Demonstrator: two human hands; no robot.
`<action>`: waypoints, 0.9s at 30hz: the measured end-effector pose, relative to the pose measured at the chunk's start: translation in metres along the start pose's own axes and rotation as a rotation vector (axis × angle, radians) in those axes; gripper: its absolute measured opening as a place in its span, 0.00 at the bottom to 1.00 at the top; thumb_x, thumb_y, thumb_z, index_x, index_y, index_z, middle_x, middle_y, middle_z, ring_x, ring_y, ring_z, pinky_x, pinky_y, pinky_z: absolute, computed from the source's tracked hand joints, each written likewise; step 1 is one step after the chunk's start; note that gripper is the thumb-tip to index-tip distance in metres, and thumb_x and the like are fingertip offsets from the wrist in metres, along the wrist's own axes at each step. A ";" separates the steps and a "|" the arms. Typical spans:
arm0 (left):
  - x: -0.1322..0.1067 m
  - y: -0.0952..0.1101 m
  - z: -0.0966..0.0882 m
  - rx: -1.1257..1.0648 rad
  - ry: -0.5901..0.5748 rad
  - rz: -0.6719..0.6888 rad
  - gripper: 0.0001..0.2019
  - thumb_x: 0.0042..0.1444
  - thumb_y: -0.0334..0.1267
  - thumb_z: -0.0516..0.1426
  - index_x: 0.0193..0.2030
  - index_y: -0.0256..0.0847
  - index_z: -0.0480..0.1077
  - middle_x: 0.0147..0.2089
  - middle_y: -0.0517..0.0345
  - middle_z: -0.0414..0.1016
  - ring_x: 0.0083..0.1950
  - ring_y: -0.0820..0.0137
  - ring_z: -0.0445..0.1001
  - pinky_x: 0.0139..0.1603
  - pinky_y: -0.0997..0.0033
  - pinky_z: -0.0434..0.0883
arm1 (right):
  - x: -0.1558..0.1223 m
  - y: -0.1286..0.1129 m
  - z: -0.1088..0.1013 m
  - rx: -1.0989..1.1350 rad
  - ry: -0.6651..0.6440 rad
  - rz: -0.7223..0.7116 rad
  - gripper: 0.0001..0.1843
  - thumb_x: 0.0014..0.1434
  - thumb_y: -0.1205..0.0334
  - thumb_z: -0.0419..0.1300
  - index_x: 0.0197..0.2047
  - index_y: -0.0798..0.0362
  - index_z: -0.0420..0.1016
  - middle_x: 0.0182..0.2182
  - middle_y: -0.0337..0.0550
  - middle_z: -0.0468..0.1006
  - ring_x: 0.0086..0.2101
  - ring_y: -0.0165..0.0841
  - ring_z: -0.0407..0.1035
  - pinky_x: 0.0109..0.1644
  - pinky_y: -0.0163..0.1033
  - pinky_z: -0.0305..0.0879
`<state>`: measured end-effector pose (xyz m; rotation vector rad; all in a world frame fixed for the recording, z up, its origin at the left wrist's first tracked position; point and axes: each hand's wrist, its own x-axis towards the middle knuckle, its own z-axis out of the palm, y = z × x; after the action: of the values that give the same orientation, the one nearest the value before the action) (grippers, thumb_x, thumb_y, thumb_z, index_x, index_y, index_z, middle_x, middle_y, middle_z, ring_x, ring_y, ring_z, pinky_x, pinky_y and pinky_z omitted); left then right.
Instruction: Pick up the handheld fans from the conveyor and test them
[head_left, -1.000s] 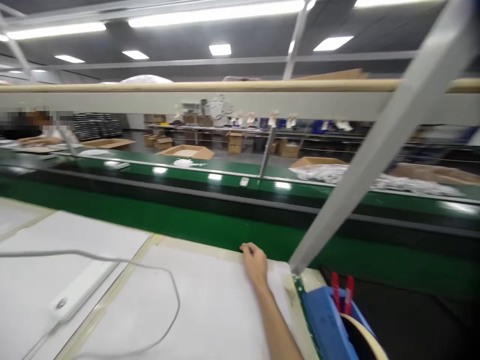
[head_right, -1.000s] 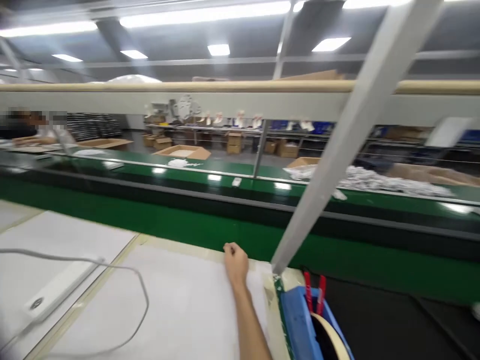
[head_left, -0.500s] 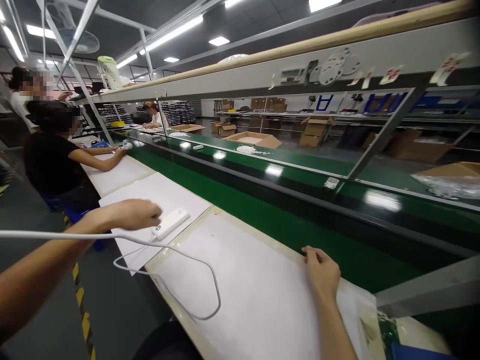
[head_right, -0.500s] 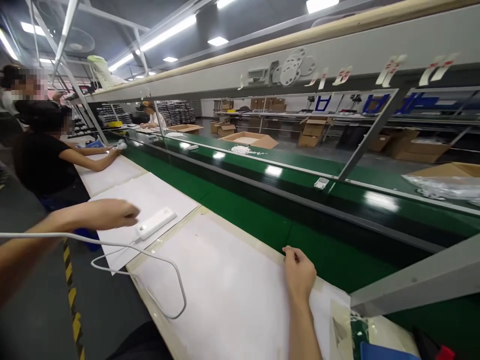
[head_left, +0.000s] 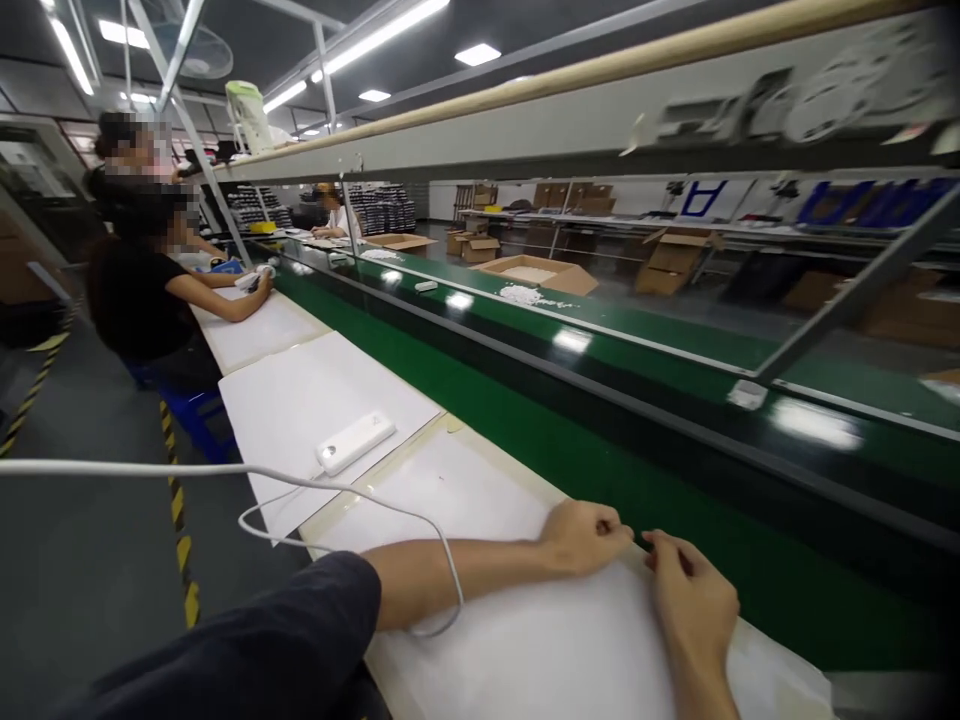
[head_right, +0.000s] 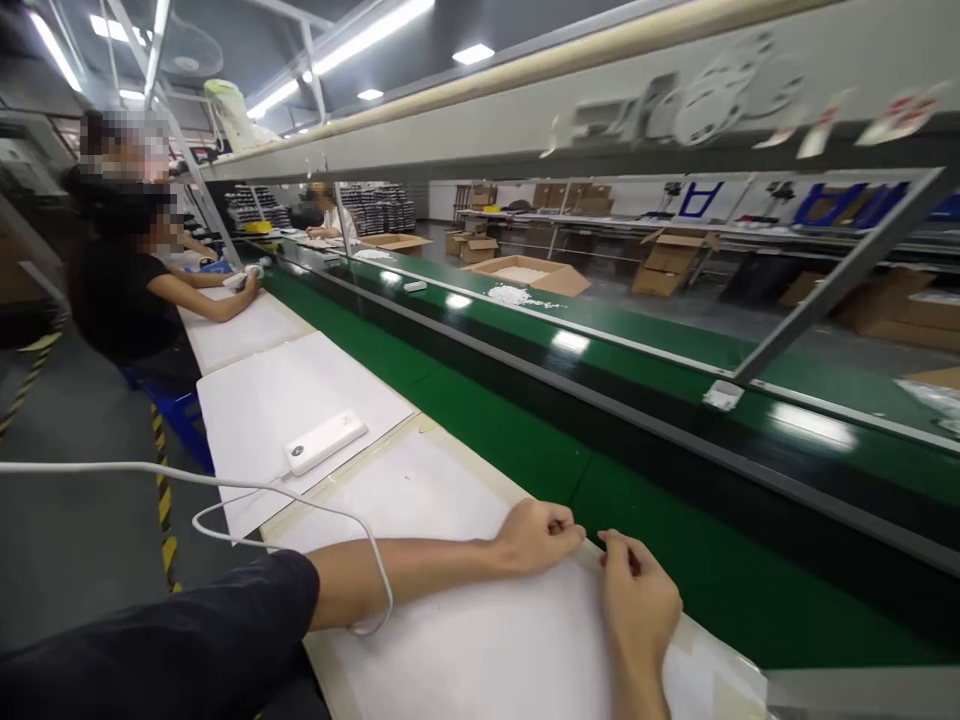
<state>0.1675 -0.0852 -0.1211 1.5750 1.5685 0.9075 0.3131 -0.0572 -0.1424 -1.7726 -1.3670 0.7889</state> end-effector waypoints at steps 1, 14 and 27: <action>0.001 -0.004 0.002 -0.040 0.012 0.002 0.16 0.59 0.46 0.53 0.24 0.39 0.63 0.23 0.66 0.60 0.27 0.76 0.59 0.28 0.75 0.55 | 0.001 0.000 0.001 -0.015 -0.003 0.005 0.21 0.50 0.51 0.55 0.39 0.53 0.82 0.33 0.50 0.81 0.39 0.49 0.72 0.42 0.46 0.62; 0.008 -0.012 0.007 -0.178 0.035 -0.026 0.14 0.56 0.42 0.57 0.21 0.41 0.62 0.19 0.65 0.61 0.24 0.74 0.59 0.28 0.69 0.57 | 0.000 -0.009 0.005 -0.139 0.007 0.084 0.16 0.49 0.50 0.53 0.35 0.45 0.78 0.34 0.48 0.81 0.44 0.51 0.73 0.49 0.53 0.64; 0.011 -0.007 0.009 0.024 -0.037 -0.009 0.12 0.55 0.42 0.56 0.22 0.42 0.66 0.23 0.64 0.68 0.27 0.72 0.63 0.33 0.68 0.57 | 0.011 0.007 0.006 -0.042 0.003 0.019 0.24 0.44 0.44 0.55 0.34 0.53 0.81 0.43 0.53 0.83 0.47 0.54 0.73 0.48 0.48 0.67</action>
<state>0.1716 -0.0743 -0.1318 1.5911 1.5644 0.8525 0.3139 -0.0462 -0.1519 -1.8212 -1.3757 0.7727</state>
